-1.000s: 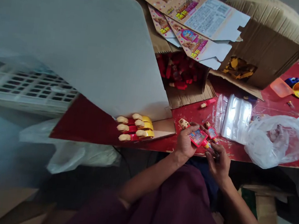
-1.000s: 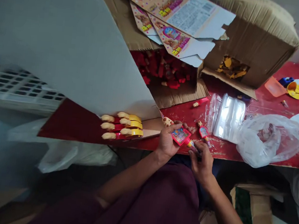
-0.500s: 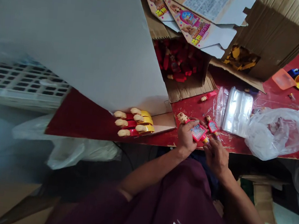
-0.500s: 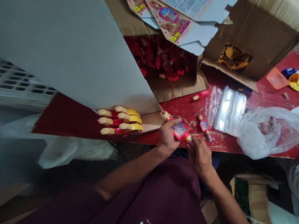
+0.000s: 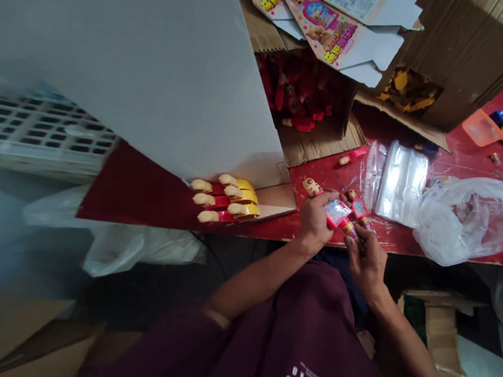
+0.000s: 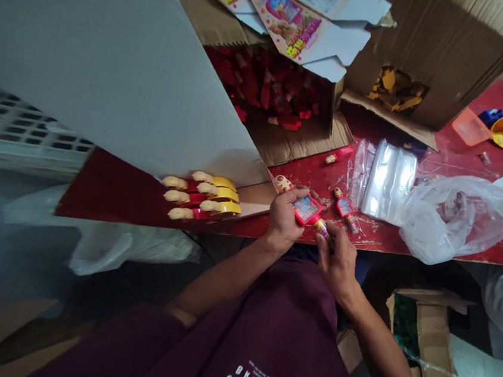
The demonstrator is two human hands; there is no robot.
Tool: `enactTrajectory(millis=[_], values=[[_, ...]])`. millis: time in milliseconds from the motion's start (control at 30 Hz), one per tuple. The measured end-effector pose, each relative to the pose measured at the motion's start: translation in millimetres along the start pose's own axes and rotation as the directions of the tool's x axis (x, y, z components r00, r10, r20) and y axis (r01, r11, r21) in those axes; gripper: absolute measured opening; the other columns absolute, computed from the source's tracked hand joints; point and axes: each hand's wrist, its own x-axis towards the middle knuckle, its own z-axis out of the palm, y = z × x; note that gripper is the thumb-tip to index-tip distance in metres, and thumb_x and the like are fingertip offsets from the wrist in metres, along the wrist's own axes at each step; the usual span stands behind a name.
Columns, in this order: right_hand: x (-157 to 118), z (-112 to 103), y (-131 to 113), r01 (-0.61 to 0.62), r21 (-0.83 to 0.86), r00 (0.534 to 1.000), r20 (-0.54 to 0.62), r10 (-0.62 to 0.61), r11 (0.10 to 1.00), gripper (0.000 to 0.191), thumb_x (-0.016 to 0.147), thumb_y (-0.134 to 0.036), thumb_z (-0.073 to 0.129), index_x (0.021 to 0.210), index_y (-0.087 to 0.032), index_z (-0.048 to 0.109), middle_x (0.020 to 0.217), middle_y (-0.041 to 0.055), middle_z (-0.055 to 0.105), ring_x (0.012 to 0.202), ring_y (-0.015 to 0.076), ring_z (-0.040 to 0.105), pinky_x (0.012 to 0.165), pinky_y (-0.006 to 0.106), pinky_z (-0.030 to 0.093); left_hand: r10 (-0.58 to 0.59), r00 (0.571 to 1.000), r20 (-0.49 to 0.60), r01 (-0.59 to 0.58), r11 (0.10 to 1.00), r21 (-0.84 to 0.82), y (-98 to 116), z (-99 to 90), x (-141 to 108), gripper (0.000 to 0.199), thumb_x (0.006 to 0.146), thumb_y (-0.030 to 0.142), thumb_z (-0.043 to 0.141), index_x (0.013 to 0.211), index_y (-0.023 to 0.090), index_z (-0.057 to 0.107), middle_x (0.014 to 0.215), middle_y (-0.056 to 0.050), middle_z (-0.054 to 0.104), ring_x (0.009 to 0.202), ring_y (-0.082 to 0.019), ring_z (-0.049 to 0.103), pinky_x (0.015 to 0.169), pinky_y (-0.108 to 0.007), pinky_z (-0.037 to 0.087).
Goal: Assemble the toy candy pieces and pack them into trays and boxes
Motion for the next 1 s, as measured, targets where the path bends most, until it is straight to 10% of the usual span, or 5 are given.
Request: enactTrajectory(millis=[400,633,833,933,1000], values=[[-1,-6,-5,-0.258,0.21,0.966,0.034,0.257,0.943,0.022,0.096,-0.037,0.061,0.106,-0.018,0.065,0.078,0.0022,0.07,0.059,0.0121,0.06,0.056,0.023,0.047,-0.072,0.99,0.125,0.067,0.997,0.043,-1,0.3,1,0.015,0.055,0.02,0.068,0.065,0.017,0.058,0.056,0.0,0.066,0.052,-0.016,0.065,0.061,-0.029,0.054],[7,-12,-13,-0.792,0.477,0.605,0.539,0.585,0.38,0.059,0.097,-0.065,0.047,0.06,-0.019,0.053,0.041,-0.0066,0.035,0.034,0.0066,0.026,0.036,0.022,0.019,-0.046,0.971,0.233,0.018,0.993,0.118,-4,0.0,2,0.02,0.056,0.022,0.07,0.07,0.017,0.057,0.059,0.0,0.066,0.055,-0.018,0.066,0.062,-0.03,0.055],[-3,6,-4,-0.387,0.195,0.922,0.06,0.383,0.901,0.041,0.093,-0.059,0.059,0.095,-0.018,0.068,0.083,0.0081,0.071,0.072,0.0187,0.065,0.067,0.031,0.053,-0.05,0.981,0.186,0.029,0.993,0.115,0,0.0,10,0.019,0.056,0.02,0.069,0.069,0.017,0.056,0.058,0.0,0.065,0.055,-0.017,0.067,0.066,-0.031,0.056],[-7,12,-2,-0.322,0.183,0.941,-0.045,0.335,0.929,0.038,0.089,-0.055,0.065,0.103,-0.02,0.067,0.089,0.0088,0.072,0.076,0.0196,0.067,0.072,0.033,0.055,-0.007,0.973,0.231,-0.019,0.994,0.111,0,0.4,5,0.019,0.056,0.021,0.07,0.069,0.018,0.057,0.057,0.001,0.065,0.056,-0.018,0.067,0.065,-0.031,0.057],[-4,10,-5,-0.488,0.369,0.865,0.086,0.494,0.791,0.036,0.092,-0.056,0.06,0.093,-0.02,0.065,0.07,0.0019,0.065,0.056,0.0131,0.056,0.056,0.027,0.049,-0.004,0.96,0.279,-0.029,0.993,0.115,1,1.3,2,0.02,0.056,0.022,0.071,0.07,0.018,0.057,0.058,0.001,0.065,0.056,-0.018,0.067,0.061,-0.03,0.055]])
